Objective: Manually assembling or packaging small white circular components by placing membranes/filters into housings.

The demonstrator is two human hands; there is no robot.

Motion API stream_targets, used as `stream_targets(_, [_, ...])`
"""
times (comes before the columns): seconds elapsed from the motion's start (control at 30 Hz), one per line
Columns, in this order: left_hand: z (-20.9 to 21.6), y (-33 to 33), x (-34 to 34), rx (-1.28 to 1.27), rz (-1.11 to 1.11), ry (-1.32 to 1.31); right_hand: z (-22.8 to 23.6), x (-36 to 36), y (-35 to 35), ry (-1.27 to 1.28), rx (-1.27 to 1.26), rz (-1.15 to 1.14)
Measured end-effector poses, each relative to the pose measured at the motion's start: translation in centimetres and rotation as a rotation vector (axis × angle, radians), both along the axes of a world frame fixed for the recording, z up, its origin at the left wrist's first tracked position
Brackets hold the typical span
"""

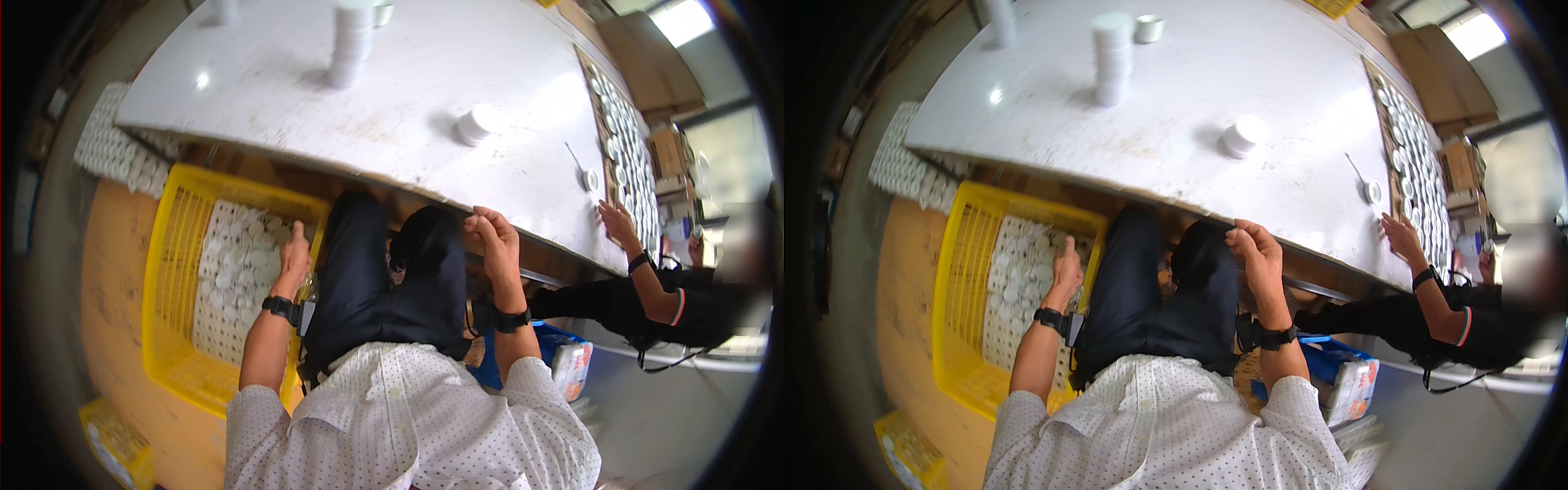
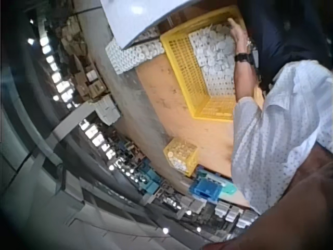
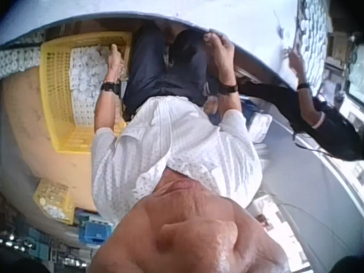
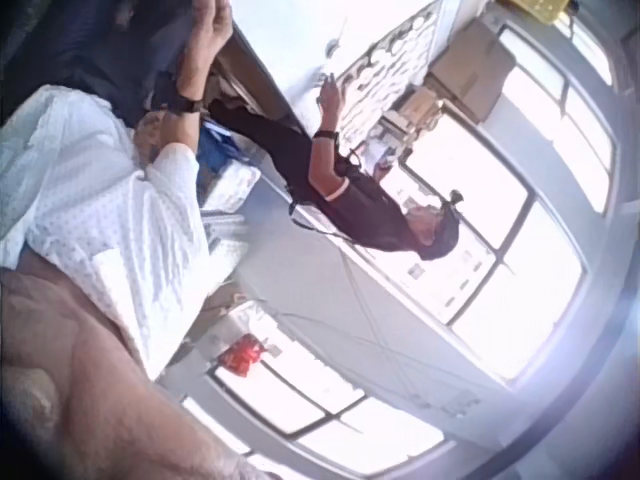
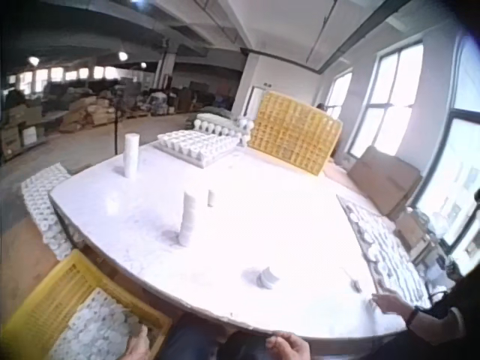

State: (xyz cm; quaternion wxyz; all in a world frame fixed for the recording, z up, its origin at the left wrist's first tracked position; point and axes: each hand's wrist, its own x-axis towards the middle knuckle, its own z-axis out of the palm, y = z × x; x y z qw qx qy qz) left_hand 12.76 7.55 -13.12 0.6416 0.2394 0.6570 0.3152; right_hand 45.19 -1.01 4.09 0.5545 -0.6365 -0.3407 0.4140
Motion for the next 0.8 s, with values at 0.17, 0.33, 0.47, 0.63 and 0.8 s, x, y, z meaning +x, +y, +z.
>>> stream_targets(0.17, [-5.4, 6.5, 0.2, -0.183, 0.34, -0.305, 0.1, 4.3, -1.0, -0.112, -0.003, -0.15])
stream_targets(0.33, [-15.3, 11.6, -5.1, 0.377, -0.201, -0.093, 1.4, 7.1, -1.6, -0.164, 0.008, -0.267])
stream_targets(0.47, [-9.7, 7.7, 2.5, 0.599, -0.457, 0.231, 0.1, 9.8, -1.0, -0.356, 0.03, -0.349])
stream_targets(0.63, [-5.6, 4.3, 6.0, 0.152, -0.242, 0.032, 0.0, 15.3, 1.0, -0.415, 0.055, -0.429])
stream_targets(0.8, [-2.6, 3.2, 6.6, -0.018, -0.263, 0.304, 0.3, 24.2, 2.2, -0.929, -0.183, -0.567])
